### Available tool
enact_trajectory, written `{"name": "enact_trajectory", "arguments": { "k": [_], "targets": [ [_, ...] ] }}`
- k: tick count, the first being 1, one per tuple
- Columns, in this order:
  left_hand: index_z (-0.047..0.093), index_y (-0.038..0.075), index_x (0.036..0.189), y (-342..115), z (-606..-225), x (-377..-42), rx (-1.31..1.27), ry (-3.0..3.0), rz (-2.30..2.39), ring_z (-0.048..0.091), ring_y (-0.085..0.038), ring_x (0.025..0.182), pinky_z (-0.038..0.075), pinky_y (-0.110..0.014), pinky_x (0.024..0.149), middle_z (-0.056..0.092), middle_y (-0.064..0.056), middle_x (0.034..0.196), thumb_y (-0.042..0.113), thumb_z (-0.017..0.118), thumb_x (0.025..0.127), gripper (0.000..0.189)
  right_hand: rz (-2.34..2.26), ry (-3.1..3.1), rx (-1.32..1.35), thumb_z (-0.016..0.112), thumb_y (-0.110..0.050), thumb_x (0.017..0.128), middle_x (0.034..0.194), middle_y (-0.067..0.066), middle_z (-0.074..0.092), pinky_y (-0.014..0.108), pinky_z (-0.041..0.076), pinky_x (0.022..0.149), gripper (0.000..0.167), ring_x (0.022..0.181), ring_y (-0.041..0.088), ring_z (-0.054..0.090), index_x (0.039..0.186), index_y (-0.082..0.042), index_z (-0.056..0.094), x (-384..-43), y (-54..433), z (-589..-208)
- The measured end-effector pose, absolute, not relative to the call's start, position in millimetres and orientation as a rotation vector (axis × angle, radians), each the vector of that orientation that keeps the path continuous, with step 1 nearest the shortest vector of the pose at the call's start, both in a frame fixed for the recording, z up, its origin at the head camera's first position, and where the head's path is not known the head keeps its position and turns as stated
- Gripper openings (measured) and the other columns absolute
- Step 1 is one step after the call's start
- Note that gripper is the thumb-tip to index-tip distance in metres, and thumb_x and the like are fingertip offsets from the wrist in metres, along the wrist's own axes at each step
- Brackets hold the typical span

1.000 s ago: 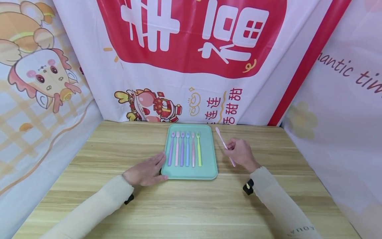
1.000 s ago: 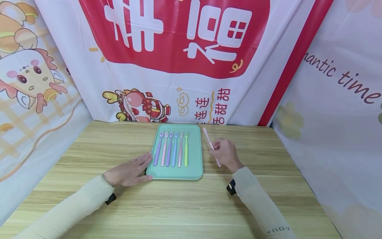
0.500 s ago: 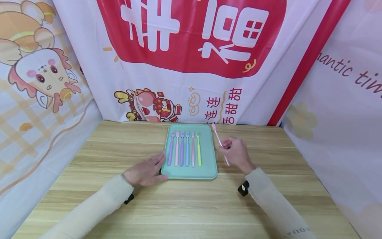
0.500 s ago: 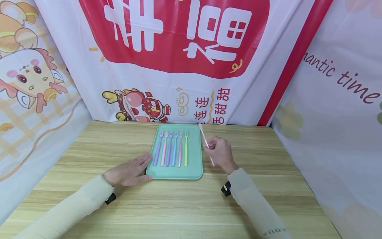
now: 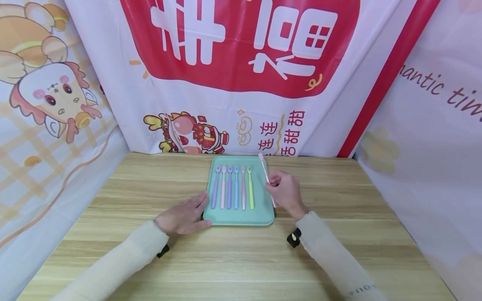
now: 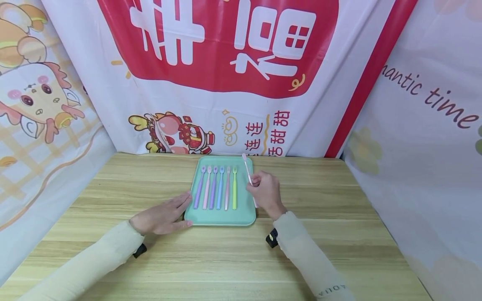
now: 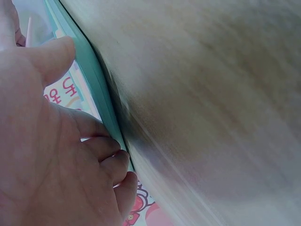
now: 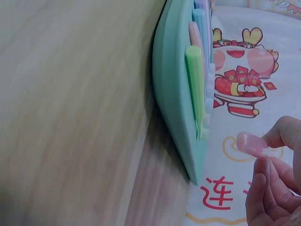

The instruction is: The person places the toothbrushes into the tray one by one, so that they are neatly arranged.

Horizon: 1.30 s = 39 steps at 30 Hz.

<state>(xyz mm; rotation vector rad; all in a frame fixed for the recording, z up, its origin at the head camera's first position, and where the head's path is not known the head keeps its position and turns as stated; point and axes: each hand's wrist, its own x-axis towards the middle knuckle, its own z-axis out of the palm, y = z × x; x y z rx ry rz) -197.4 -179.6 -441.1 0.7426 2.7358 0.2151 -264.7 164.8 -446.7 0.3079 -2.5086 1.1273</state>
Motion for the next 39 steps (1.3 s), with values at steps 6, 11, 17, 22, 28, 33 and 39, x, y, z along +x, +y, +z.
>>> {"name": "enact_trajectory", "arguments": {
  "k": [6, 11, 17, 22, 28, 33, 39],
  "targets": [
    [0.020, -0.004, 0.166, -180, -441, -197, 0.743, 2.737, 0.215, 0.019, -0.041, 0.164, 0.025, -0.056, 0.133, 0.013, -0.022, 0.177, 0.057, 0.052, 0.107, 0.091, 1.162, -2.537, 0.235, 0.080, -0.007, 0.085, 0.089, 0.008, 0.079, 0.022, 0.063, 0.066, 0.015, 0.079, 0.019, 0.076, 0.099, -0.004, 0.079, -265, 151, -451],
    [0.019, -0.004, 0.166, -179, -442, -197, 0.732, 2.733, 0.227, 0.018, -0.040, 0.164, 0.025, -0.056, 0.133, 0.013, -0.022, 0.177, 0.057, 0.053, 0.107, 0.092, 1.229, -2.550, 0.157, 0.082, -0.007, 0.086, 0.091, 0.008, 0.079, 0.022, 0.063, 0.065, 0.015, 0.081, 0.019, 0.075, 0.100, -0.003, 0.079, -264, 142, -455],
    [0.019, -0.004, 0.166, -180, -442, -197, 0.731, 2.732, 0.233, 0.018, -0.040, 0.164, 0.024, -0.056, 0.133, 0.012, -0.022, 0.177, 0.057, 0.053, 0.107, 0.092, 1.240, -2.549, 0.115, 0.082, -0.008, 0.084, 0.089, 0.008, 0.079, 0.022, 0.063, 0.062, 0.014, 0.078, 0.017, 0.075, 0.097, -0.004, 0.079, -267, 137, -460],
    [0.019, -0.004, 0.166, -180, -442, -197, 0.735, 2.733, 0.232, 0.018, -0.041, 0.164, 0.024, -0.056, 0.133, 0.013, -0.022, 0.177, 0.057, 0.052, 0.107, 0.091, 1.238, -2.563, 0.077, 0.083, -0.010, 0.083, 0.087, 0.007, 0.079, 0.023, 0.062, 0.060, 0.013, 0.075, 0.016, 0.075, 0.095, -0.005, 0.079, -270, 135, -464],
    [0.019, -0.004, 0.166, -180, -443, -197, 0.728, 2.732, 0.227, 0.018, -0.040, 0.164, 0.024, -0.056, 0.133, 0.012, -0.022, 0.177, 0.057, 0.052, 0.107, 0.091, 1.243, -2.590, 0.035, 0.083, -0.009, 0.083, 0.086, 0.007, 0.079, 0.023, 0.061, 0.058, 0.011, 0.072, 0.014, 0.073, 0.093, -0.005, 0.080, -273, 130, -467],
    [0.018, -0.004, 0.166, -180, -443, -197, 0.732, 2.731, 0.228, 0.018, -0.040, 0.164, 0.023, -0.055, 0.133, 0.012, -0.022, 0.177, 0.056, 0.052, 0.107, 0.091, 1.253, -2.623, -0.005, 0.083, -0.008, 0.084, 0.087, 0.008, 0.078, 0.022, 0.060, 0.056, 0.012, 0.071, 0.015, 0.072, 0.095, -0.005, 0.080, -273, 127, -467],
    [0.018, -0.003, 0.167, -180, -443, -198, 0.726, 2.729, 0.228, 0.017, -0.040, 0.165, 0.023, -0.055, 0.133, 0.012, -0.021, 0.177, 0.058, 0.052, 0.107, 0.092, 1.244, -2.676, -0.050, 0.082, -0.008, 0.086, 0.092, 0.010, 0.077, 0.021, 0.059, 0.055, 0.012, 0.071, 0.016, 0.072, 0.097, -0.004, 0.080, -275, 126, -465]
  ]
}}
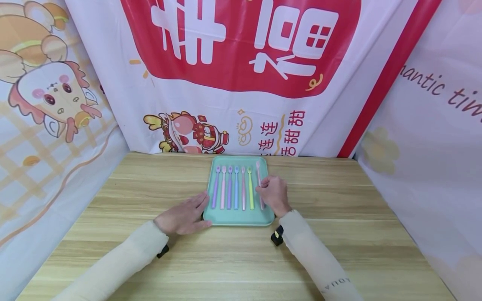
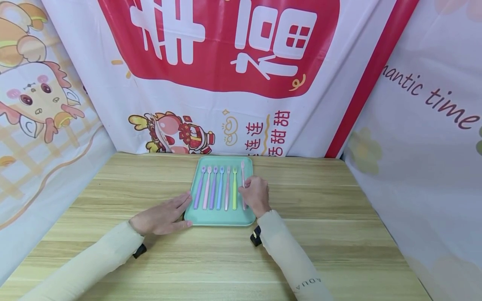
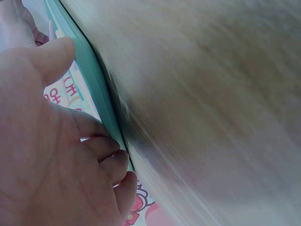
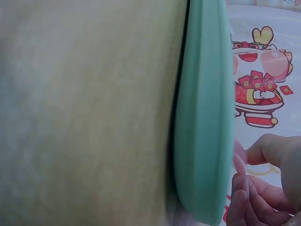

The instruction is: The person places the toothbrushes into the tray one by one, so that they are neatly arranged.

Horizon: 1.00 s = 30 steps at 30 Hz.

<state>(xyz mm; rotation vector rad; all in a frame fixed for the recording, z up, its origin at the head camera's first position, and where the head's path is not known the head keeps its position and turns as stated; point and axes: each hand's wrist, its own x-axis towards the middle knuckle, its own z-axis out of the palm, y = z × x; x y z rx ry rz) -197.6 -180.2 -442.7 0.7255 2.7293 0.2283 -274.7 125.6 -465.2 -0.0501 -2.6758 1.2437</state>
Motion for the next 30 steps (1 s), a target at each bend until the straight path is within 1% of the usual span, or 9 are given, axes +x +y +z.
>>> {"name": "enact_trajectory", "arguments": {
  "k": [9, 13, 23, 30],
  "targets": [
    [0.020, -0.003, 0.166, -180.5, -443.1, -198.4, 0.738, 2.732, 0.221, 0.018, -0.041, 0.164, 0.023, -0.056, 0.133, 0.013, -0.022, 0.177, 0.057, 0.051, 0.107, 0.090, 1.232, -2.749, -0.106, 0.084, -0.006, 0.084, 0.093, 0.009, 0.076, 0.022, 0.058, 0.052, 0.012, 0.069, 0.015, 0.071, 0.096, -0.006, 0.080, -278.3, 120.9, -462.9],
    [0.020, -0.004, 0.166, -180.7, -443.5, -198.6, 0.740, 2.733, 0.222, 0.018, -0.041, 0.164, 0.023, -0.056, 0.133, 0.013, -0.022, 0.177, 0.057, 0.051, 0.107, 0.090, 1.232, -2.786, -0.137, 0.084, -0.007, 0.085, 0.091, 0.008, 0.076, 0.023, 0.057, 0.051, 0.009, 0.067, 0.015, 0.071, 0.093, -0.006, 0.080, -279.3, 119.0, -461.1],
    [0.020, -0.005, 0.166, -181.0, -443.7, -198.5, 0.749, 2.736, 0.226, 0.019, -0.041, 0.164, 0.024, -0.056, 0.133, 0.014, -0.023, 0.177, 0.056, 0.052, 0.108, 0.090, 1.212, -2.830, -0.151, 0.084, -0.007, 0.085, 0.081, 0.006, 0.076, 0.023, 0.055, 0.050, 0.005, 0.061, 0.014, 0.069, 0.085, -0.007, 0.079, -281.0, 118.3, -458.8],
    [0.020, -0.005, 0.166, -180.4, -443.1, -198.1, 0.749, 2.739, 0.224, 0.019, -0.041, 0.164, 0.024, -0.056, 0.133, 0.014, -0.023, 0.177, 0.056, 0.052, 0.107, 0.090, 1.197, -2.856, -0.148, 0.083, -0.008, 0.087, 0.073, 0.004, 0.074, 0.023, 0.051, 0.047, 0.010, 0.054, 0.013, 0.068, 0.078, -0.009, 0.078, -282.7, 117.9, -459.6]
  ]
}}
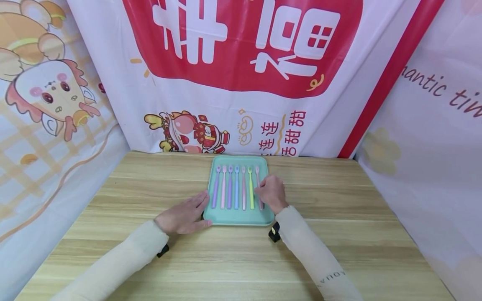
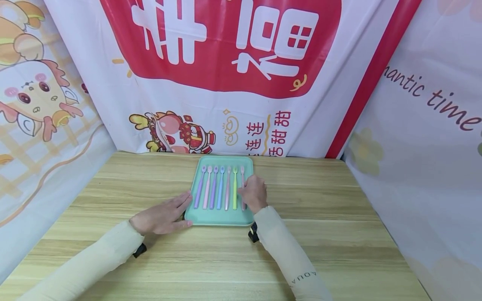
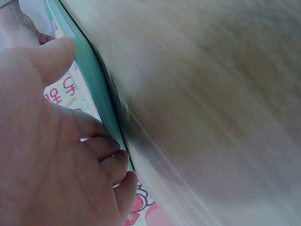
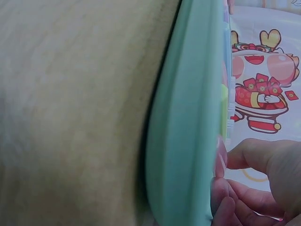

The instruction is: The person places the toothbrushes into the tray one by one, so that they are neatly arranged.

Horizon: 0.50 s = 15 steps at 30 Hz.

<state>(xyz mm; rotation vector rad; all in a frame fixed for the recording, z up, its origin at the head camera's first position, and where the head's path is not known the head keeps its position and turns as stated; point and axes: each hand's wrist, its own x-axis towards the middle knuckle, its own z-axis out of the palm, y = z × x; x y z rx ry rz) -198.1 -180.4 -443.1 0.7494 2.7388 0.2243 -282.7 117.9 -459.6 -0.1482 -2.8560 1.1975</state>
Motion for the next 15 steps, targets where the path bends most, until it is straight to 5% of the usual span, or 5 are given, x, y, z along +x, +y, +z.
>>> {"name": "enact_trajectory", "arguments": {
  "k": [15],
  "targets": [
    [0.021, -0.008, 0.165, -179.0, -442.3, -195.8, 0.764, 2.742, 0.233, 0.020, -0.043, 0.163, 0.025, -0.058, 0.132, 0.015, -0.026, 0.176, 0.054, 0.052, 0.108, 0.089, 1.189, -2.894, -0.147, 0.079, -0.008, 0.090, 0.066, 0.003, 0.072, 0.021, 0.047, 0.043, 0.017, 0.053, 0.013, 0.066, 0.073, -0.011, 0.076, -284.8, 118.1, -462.7]
  ]
}}
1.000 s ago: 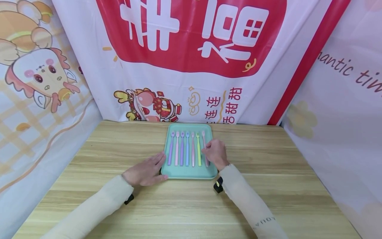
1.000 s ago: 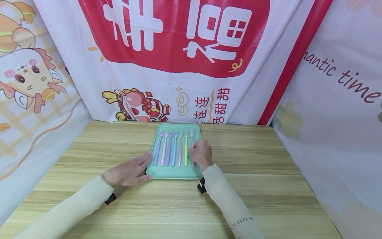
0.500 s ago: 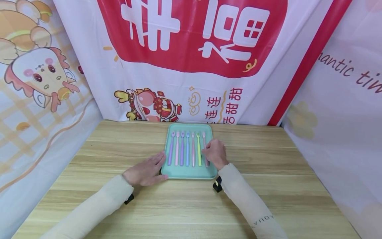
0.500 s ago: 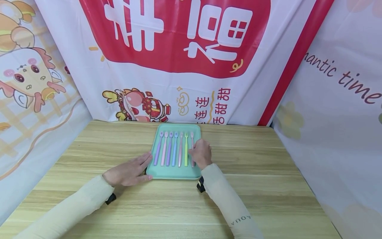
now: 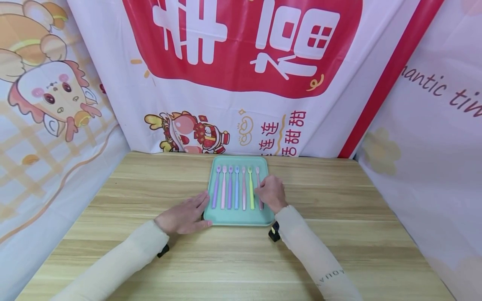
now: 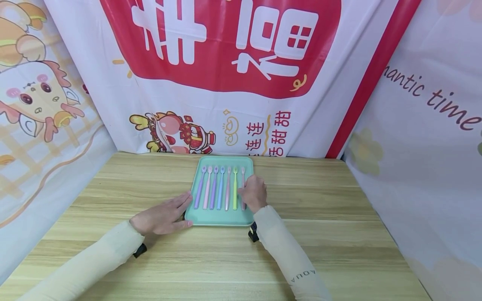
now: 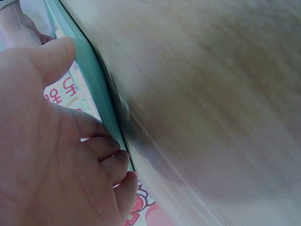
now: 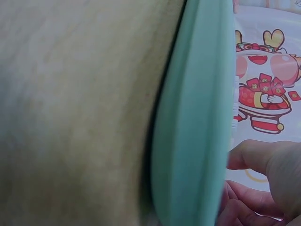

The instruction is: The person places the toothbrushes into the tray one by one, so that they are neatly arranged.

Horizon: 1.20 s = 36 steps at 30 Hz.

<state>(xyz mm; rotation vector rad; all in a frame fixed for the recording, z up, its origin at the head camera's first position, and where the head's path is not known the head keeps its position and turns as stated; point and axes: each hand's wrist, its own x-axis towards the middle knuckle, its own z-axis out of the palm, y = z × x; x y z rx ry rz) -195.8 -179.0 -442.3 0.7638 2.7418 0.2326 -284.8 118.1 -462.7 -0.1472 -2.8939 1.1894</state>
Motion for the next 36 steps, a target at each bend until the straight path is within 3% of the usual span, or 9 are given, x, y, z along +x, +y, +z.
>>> {"name": "enact_trajectory", "arguments": {
  "k": [14, 22, 29, 32, 36],
  "targets": [
    [0.020, -0.006, 0.165, -179, -443, -196, 0.755, 2.744, 0.215, 0.020, -0.042, 0.164, 0.025, -0.057, 0.132, 0.014, -0.025, 0.176, 0.055, 0.051, 0.108, 0.089, 1.159, -2.894, -0.090, 0.079, -0.009, 0.089, 0.059, 0.003, 0.068, 0.021, 0.042, 0.041, 0.022, 0.049, 0.012, 0.061, 0.068, -0.007, 0.073, -286, 119, -463],
    [0.020, -0.006, 0.165, -179, -443, -196, 0.754, 2.743, 0.209, 0.020, -0.041, 0.164, 0.025, -0.057, 0.133, 0.014, -0.024, 0.176, 0.056, 0.051, 0.108, 0.090, 1.161, -2.890, -0.093, 0.080, -0.010, 0.089, 0.061, 0.003, 0.069, 0.021, 0.045, 0.043, 0.026, 0.051, 0.013, 0.064, 0.065, -0.010, 0.070, -283, 120, -460],
    [0.020, -0.005, 0.166, -179, -443, -197, 0.755, 2.745, 0.210, 0.020, -0.041, 0.164, 0.025, -0.056, 0.133, 0.014, -0.023, 0.177, 0.057, 0.051, 0.107, 0.091, 1.136, -2.903, -0.113, 0.078, -0.011, 0.087, 0.052, -0.002, 0.053, 0.021, 0.033, 0.040, 0.035, 0.046, 0.009, 0.046, 0.058, -0.011, 0.058, -279, 126, -454],
    [0.021, -0.006, 0.165, -179, -444, -197, 0.765, 2.750, 0.206, 0.020, -0.041, 0.164, 0.026, -0.056, 0.132, 0.015, -0.024, 0.176, 0.057, 0.051, 0.107, 0.091, 1.135, -2.911, -0.091, 0.078, -0.012, 0.088, 0.053, -0.003, 0.042, 0.022, 0.029, 0.041, 0.036, 0.047, 0.009, 0.037, 0.060, -0.007, 0.056, -277, 132, -448],
    [0.021, -0.006, 0.165, -179, -444, -197, 0.767, 2.754, 0.206, 0.021, -0.041, 0.164, 0.027, -0.056, 0.132, 0.015, -0.024, 0.176, 0.057, 0.052, 0.107, 0.091, 1.096, -2.928, -0.011, 0.080, -0.017, 0.090, 0.064, 0.000, 0.053, 0.022, 0.037, 0.047, 0.024, 0.055, 0.011, 0.046, 0.078, -0.001, 0.068, -275, 144, -440]
  ]
}}
